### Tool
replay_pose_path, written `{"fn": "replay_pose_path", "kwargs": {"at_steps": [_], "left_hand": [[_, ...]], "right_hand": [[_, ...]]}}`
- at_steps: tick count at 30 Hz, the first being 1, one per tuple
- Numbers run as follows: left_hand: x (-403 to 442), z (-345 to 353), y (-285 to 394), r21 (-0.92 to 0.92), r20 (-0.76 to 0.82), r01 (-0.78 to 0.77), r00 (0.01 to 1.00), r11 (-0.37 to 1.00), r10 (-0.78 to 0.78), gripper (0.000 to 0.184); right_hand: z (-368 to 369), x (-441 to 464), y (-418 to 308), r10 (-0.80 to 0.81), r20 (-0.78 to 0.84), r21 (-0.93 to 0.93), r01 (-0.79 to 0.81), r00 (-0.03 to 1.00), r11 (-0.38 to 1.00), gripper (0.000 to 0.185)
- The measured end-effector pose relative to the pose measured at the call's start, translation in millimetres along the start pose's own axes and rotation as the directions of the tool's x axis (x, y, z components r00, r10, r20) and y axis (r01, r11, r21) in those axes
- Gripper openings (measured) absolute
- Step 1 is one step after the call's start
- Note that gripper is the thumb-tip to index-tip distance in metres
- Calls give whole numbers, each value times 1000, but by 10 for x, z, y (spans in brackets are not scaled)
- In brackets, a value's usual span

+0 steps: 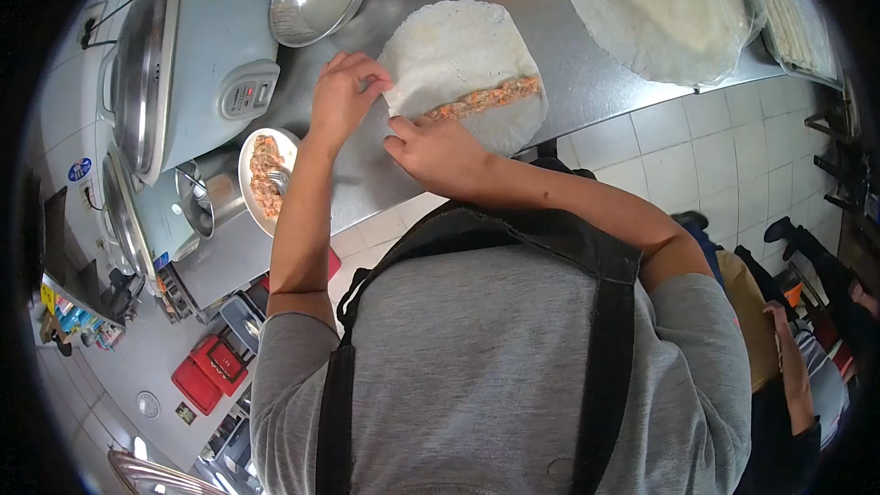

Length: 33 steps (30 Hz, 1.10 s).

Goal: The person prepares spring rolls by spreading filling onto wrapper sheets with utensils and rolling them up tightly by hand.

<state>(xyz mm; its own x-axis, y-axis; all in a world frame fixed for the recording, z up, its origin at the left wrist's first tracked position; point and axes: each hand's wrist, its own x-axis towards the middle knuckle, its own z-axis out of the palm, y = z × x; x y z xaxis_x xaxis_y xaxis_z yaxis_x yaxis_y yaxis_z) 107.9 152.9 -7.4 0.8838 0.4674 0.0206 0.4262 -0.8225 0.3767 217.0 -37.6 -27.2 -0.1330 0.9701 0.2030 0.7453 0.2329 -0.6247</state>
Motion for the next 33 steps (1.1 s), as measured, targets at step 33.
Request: {"fn": "replay_pose_path", "kwargs": {"at_steps": [33], "left_hand": [[-316,124,151,42,-217,200,958,979,-186,30]], "right_hand": [[-1247,-1104,1053,482,-469,165,-462,740,871,22]]}}
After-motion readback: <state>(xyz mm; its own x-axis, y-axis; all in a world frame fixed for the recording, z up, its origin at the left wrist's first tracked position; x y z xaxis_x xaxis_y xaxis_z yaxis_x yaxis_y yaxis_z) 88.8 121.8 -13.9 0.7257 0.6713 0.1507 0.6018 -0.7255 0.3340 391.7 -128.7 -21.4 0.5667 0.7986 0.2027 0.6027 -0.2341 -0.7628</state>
